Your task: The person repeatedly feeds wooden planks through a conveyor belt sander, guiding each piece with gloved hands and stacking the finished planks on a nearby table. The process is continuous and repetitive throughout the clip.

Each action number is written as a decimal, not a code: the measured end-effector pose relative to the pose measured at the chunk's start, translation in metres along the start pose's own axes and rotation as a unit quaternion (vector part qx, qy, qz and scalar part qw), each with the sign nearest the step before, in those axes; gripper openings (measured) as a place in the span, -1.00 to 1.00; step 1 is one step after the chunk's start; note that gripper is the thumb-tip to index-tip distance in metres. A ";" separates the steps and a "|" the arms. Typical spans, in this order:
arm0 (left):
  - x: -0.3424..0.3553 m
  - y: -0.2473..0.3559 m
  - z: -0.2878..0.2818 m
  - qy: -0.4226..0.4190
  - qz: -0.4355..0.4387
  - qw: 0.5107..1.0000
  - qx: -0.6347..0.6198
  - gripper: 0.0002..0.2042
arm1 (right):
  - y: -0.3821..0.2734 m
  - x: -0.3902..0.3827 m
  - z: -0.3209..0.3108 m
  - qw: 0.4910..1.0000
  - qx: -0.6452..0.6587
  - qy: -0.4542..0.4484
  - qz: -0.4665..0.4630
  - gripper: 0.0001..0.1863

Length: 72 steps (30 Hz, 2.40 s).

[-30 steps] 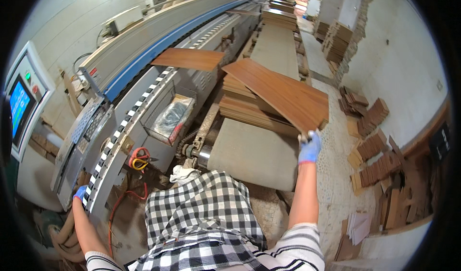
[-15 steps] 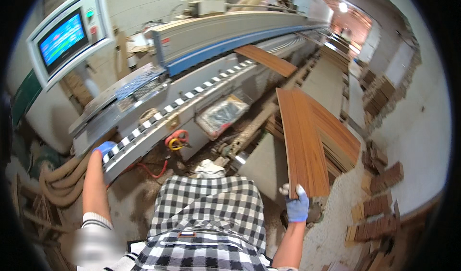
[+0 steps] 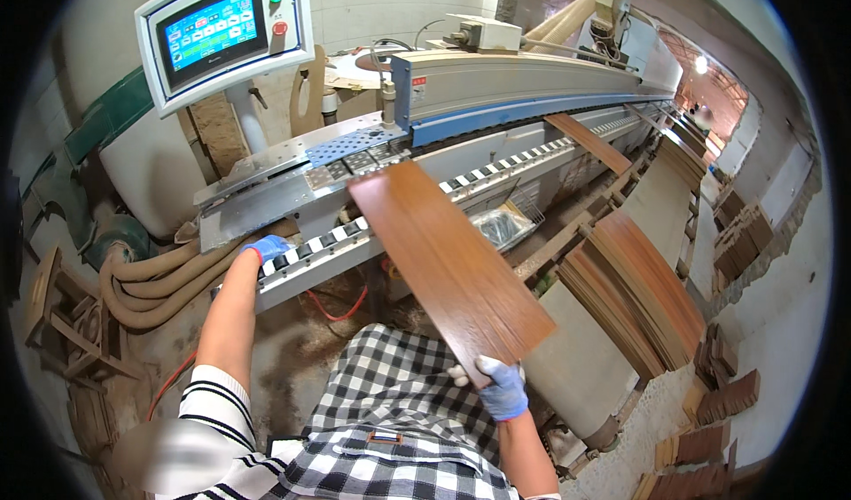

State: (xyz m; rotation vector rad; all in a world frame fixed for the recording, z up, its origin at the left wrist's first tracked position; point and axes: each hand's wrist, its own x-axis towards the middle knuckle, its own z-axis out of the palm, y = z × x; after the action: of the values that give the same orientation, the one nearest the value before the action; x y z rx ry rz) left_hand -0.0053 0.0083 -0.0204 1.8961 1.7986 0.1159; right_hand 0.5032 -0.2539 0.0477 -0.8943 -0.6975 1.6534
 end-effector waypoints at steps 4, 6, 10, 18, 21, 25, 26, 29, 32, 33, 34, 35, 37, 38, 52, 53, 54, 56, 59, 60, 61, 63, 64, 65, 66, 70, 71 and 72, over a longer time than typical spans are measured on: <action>-0.008 0.018 -0.004 -0.018 0.028 0.999 0.016 -0.65 | 0.013 0.027 0.064 0.995 -0.072 -0.063 0.020 -0.45; -0.016 0.025 -0.008 -0.022 0.013 0.999 0.025 -0.58 | 0.017 0.037 0.084 0.986 -0.069 -0.139 0.056 -0.47; -0.020 0.031 -0.014 -0.049 -0.017 0.998 0.027 -0.53 | 0.039 0.062 0.100 0.961 -0.108 -0.214 0.137 -0.56; -0.018 0.029 -0.013 -0.056 -0.032 0.998 0.024 -0.49 | 0.038 0.069 0.116 0.943 -0.137 -0.288 0.100 -0.51; -0.015 0.029 -0.012 -0.055 -0.030 0.997 0.038 -0.48 | 0.036 0.063 0.110 0.948 -0.165 -0.245 0.119 -0.54; -0.015 0.030 -0.012 -0.050 -0.014 0.998 0.043 -0.48 | 0.034 0.061 0.100 0.965 -0.158 -0.181 0.103 -0.62; -0.014 0.028 -0.013 -0.052 -0.012 0.998 0.044 -0.48 | 0.035 0.062 0.096 0.966 -0.167 -0.173 0.098 -0.63; -0.013 0.026 -0.010 -0.044 -0.020 0.999 0.005 -0.50 | 0.036 0.066 0.087 0.969 -0.184 -0.142 0.088 -0.67; -0.014 0.028 -0.011 -0.038 -0.013 0.999 0.006 -0.51 | 0.035 0.064 0.081 0.981 -0.152 -0.099 0.073 -0.69; -0.014 0.029 -0.012 -0.039 -0.020 0.999 0.017 -0.51 | 0.034 0.064 0.079 0.987 -0.122 -0.072 0.082 -0.70; -0.017 0.032 -0.014 -0.040 -0.029 0.998 0.027 -0.51 | 0.031 0.065 0.079 0.986 -0.133 -0.051 0.085 -0.69; -0.015 0.027 -0.013 -0.039 -0.002 0.998 0.039 -0.52 | 0.026 0.065 0.080 0.985 -0.145 -0.031 0.088 -0.69; -0.017 0.027 -0.011 -0.019 -0.005 0.999 0.043 -0.59 | 0.024 0.069 0.071 0.986 -0.160 -0.025 0.043 -0.68; -0.017 0.028 -0.010 -0.010 -0.005 0.999 0.044 -0.63 | 0.024 0.073 0.065 0.988 -0.151 -0.014 0.027 -0.73; -0.014 0.015 -0.011 -0.056 -0.013 0.998 -0.008 -0.62 | -0.030 0.106 0.004 0.977 -0.172 0.125 -0.023 -0.68; -0.012 0.024 -0.011 -0.059 -0.012 0.998 -0.016 -0.63 | -0.030 0.111 -0.012 0.970 -0.192 0.142 -0.044 -0.70; -0.012 0.014 -0.010 -0.058 -0.018 0.997 -0.041 -0.64 | -0.034 0.111 -0.016 0.973 -0.178 0.137 -0.056 -0.71; -0.011 -0.016 -0.005 -0.028 -0.041 0.995 -0.091 -0.74 | -0.045 0.101 -0.024 0.976 -0.135 0.154 -0.072 -0.71; -0.010 0.001 -0.009 -0.045 -0.038 0.995 -0.084 -0.72 | -0.051 0.074 -0.098 0.954 -0.122 0.239 -0.135 -0.62; -0.015 0.034 -0.014 -0.070 -0.027 0.995 -0.068 -0.68 | -0.055 0.058 -0.132 0.934 -0.132 0.288 -0.166 -0.60; -0.016 0.012 -0.015 -0.049 -0.002 0.997 -0.065 -0.63 | -0.064 0.043 -0.155 0.911 -0.168 0.336 -0.171 -0.57; -0.004 -0.051 -0.014 -0.033 0.035 0.997 -0.066 -0.67 | -0.081 0.017 -0.216 0.847 -0.215 0.407 -0.266 -0.56; 0.004 -0.072 -0.016 -0.039 0.041 0.995 -0.081 -0.67 | -0.094 0.006 -0.249 0.819 -0.163 0.441 -0.328 -0.54; 0.011 -0.036 -0.003 -0.064 -0.001 0.990 -0.129 -0.68 | -0.112 -0.023 -0.269 0.770 -0.187 0.512 -0.330 -0.50; 0.012 -0.021 -0.002 -0.053 -0.014 0.987 -0.148 -0.70 | -0.130 -0.048 -0.289 0.742 -0.170 0.553 -0.339 -0.43; 0.014 -0.144 -0.011 -0.035 -0.106 0.956 -0.272 -0.69 | -0.184 -0.058 -0.334 0.683 -0.193 0.620 -0.334 -0.37; 0.032 -0.130 -0.014 -0.042 -0.103 0.962 -0.249 -0.69 | -0.194 -0.075 -0.346 0.682 -0.172 0.635 -0.319 -0.37; 0.038 -0.122 -0.006 -0.046 -0.103 0.965 -0.237 -0.69 | -0.203 -0.082 -0.349 0.686 -0.160 0.640 -0.307 -0.37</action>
State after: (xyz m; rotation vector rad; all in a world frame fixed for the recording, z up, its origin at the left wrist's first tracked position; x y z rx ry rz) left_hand -0.1142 0.0449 -0.0772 1.3516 1.7064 0.3459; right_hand 0.9141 -0.2823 0.0394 -1.5494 -0.1853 0.0532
